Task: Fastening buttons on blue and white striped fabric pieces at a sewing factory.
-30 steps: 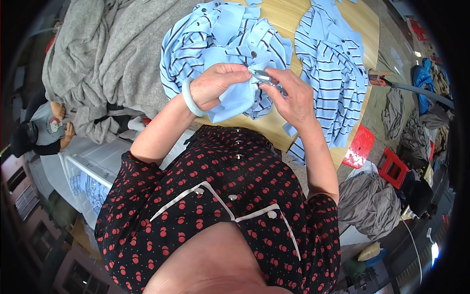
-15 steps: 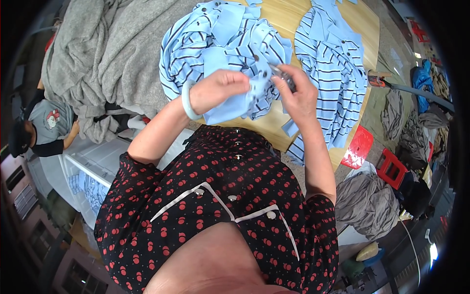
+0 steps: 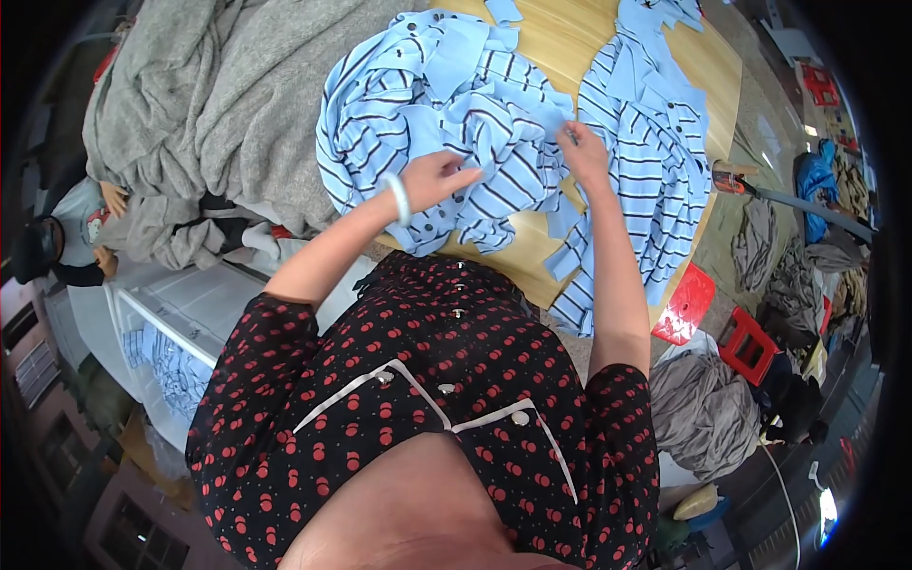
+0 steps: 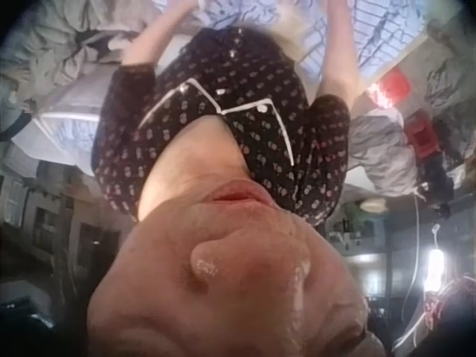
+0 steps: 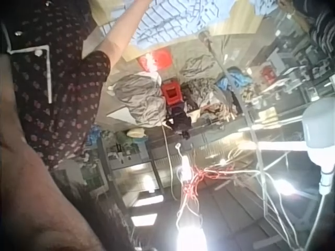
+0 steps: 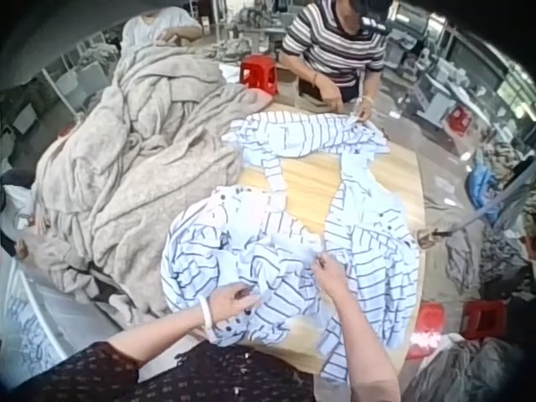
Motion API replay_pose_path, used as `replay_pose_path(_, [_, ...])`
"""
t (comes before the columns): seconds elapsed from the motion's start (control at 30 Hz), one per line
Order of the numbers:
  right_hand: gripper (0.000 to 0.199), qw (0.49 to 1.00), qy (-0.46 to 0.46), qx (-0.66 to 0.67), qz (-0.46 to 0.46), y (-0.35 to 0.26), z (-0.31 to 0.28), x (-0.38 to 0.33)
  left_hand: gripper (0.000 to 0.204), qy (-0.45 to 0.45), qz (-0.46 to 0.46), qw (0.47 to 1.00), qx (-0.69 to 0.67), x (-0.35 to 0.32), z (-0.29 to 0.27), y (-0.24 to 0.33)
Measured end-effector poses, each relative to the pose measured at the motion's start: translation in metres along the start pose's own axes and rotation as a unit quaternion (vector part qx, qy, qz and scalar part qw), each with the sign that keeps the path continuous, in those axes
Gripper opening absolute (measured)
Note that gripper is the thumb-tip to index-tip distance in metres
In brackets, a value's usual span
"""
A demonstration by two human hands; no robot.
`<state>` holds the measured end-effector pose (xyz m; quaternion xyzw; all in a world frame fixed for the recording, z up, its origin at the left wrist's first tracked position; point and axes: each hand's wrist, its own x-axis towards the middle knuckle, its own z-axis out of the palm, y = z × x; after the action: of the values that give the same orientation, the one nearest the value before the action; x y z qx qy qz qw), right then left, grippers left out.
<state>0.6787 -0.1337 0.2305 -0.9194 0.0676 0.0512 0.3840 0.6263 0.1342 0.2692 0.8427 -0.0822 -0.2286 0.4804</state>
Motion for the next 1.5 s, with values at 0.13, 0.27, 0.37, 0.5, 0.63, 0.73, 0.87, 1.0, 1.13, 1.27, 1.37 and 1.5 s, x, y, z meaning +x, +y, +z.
replay_pose_path(0.13, [0.037, 0.996, 0.054, -0.061, -0.041, -0.016, 0.021, -0.006, 0.045, 0.034, -0.035, 0.999, 0.011, 0.028, 0.022, 0.019])
replay_pose_path(0.27, [0.043, 0.990, 0.025, 0.054, -0.128, -0.015, 0.038, 0.004, 0.033, 0.046, -0.014, 0.997, -0.067, 0.024, 0.022, 0.023])
replay_pose_path(0.37, [0.040, 0.994, -0.070, 0.025, -0.076, -0.014, 0.048, 0.003, 0.019, 0.024, -0.004, 0.982, -0.189, 0.011, 0.008, 0.024])
replay_pose_path(0.5, [0.025, 0.997, -0.071, -0.002, -0.038, 0.000, 0.051, -0.008, 0.015, 0.014, -0.002, 0.950, -0.311, -0.006, -0.014, 0.052])
replay_pose_path(0.63, [0.019, 0.977, 0.042, 0.208, -0.026, 0.006, 0.016, -0.021, 0.015, 0.046, 0.013, 0.917, -0.396, -0.002, -0.027, 0.070])
replay_pose_path(0.73, [0.019, 0.909, 0.061, 0.410, 0.044, -0.023, -0.049, -0.039, 0.021, 0.073, 0.043, 0.873, -0.479, 0.016, -0.047, 0.087])
replay_pose_path(0.87, [0.015, 0.809, 0.060, 0.584, -0.024, -0.052, -0.136, -0.081, 0.023, -0.066, 0.187, 0.845, -0.497, 0.021, -0.078, 0.179])
replay_pose_path(1.0, [0.016, 0.794, -0.015, 0.602, -0.088, -0.084, -0.180, -0.153, 0.042, -0.249, 0.402, 0.652, -0.593, 0.015, -0.087, 0.236])
replay_pose_path(1.13, [0.017, 0.864, -0.161, 0.463, -0.114, -0.099, -0.157, -0.192, 0.037, -0.284, 0.407, 0.622, -0.606, 0.025, -0.112, 0.193])
replay_pose_path(1.27, [0.014, 0.873, -0.200, 0.444, -0.015, -0.122, -0.088, -0.188, 0.030, 0.301, 0.105, 0.947, -0.046, 0.002, -0.085, 0.107])
replay_pose_path(1.37, [0.015, 0.838, -0.194, 0.508, 0.055, -0.097, -0.020, -0.179, 0.038, 0.230, -0.097, 0.961, -0.117, -0.042, -0.001, 0.054])
replay_pose_path(1.5, [0.017, 0.789, -0.236, 0.552, 0.133, -0.097, 0.012, -0.186, 0.037, 0.153, -0.133, 0.906, -0.371, -0.122, 0.107, 0.017])
